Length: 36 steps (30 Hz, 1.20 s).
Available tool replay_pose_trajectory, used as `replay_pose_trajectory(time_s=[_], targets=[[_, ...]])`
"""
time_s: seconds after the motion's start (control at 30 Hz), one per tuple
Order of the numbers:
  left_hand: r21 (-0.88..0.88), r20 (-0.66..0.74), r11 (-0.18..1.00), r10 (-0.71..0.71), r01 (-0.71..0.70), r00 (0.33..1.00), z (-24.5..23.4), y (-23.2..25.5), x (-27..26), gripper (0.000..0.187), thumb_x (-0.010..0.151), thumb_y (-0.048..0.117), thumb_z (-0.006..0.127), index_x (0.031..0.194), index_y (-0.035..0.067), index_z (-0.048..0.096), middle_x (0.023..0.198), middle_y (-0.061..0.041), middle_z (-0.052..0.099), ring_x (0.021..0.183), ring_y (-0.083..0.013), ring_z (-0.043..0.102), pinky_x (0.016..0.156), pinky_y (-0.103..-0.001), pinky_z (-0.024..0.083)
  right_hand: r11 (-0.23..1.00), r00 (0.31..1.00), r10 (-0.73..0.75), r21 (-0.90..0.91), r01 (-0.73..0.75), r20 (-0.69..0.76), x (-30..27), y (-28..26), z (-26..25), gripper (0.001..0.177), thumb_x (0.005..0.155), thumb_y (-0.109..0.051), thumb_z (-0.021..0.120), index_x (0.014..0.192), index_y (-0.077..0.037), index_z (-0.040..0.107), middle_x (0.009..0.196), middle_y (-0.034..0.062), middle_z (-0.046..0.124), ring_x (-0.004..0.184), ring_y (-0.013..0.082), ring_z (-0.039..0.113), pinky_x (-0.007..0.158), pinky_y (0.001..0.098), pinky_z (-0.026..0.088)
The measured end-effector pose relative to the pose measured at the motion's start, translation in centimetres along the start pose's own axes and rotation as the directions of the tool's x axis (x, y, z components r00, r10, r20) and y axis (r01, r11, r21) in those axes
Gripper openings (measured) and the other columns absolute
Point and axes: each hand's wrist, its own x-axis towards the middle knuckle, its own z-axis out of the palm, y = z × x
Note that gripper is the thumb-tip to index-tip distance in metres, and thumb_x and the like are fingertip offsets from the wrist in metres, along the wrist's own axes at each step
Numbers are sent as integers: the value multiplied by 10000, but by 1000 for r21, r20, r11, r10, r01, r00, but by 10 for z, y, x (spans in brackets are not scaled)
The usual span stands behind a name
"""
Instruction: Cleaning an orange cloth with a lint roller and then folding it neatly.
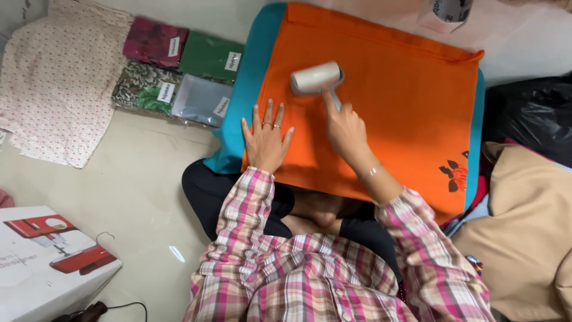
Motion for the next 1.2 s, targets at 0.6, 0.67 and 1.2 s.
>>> replay_pose_trajectory(time_s=[0.6,0.67,1.2], targets=[[-49,-30,998,-39,37,999,-7,6,0,688,1029,560,375,1630,244,267,1716,-25,211,1557,-356,189,1182,-676,117,998,963,7,-62,11,269,7,-40,-94,539,1039,-221,404,1576,-191,371,903,224,719,864,428,765,696,569,616],[-47,-31,998,-44,43,999,-7,8,0,689,1026,561,378,1629,244,271,1714,-25,219,1557,-352,192,1182,-673,113,996,947,27,-89,2,319,-2,-42,-99,562,1024,-200,375,1585,-174,355,906,224,726,869,429,765,704,568,610],[-52,-19,998,-34,33,999,-7,5,-1,702,1022,575,366,1632,241,269,1719,-20,206,1562,-342,182,1186,-656,97,996,940,37,-86,-8,340,-15,-53,-118,515,960,-174,432,1465,-82,471,899,221,764,862,419,779,692,581,610]])
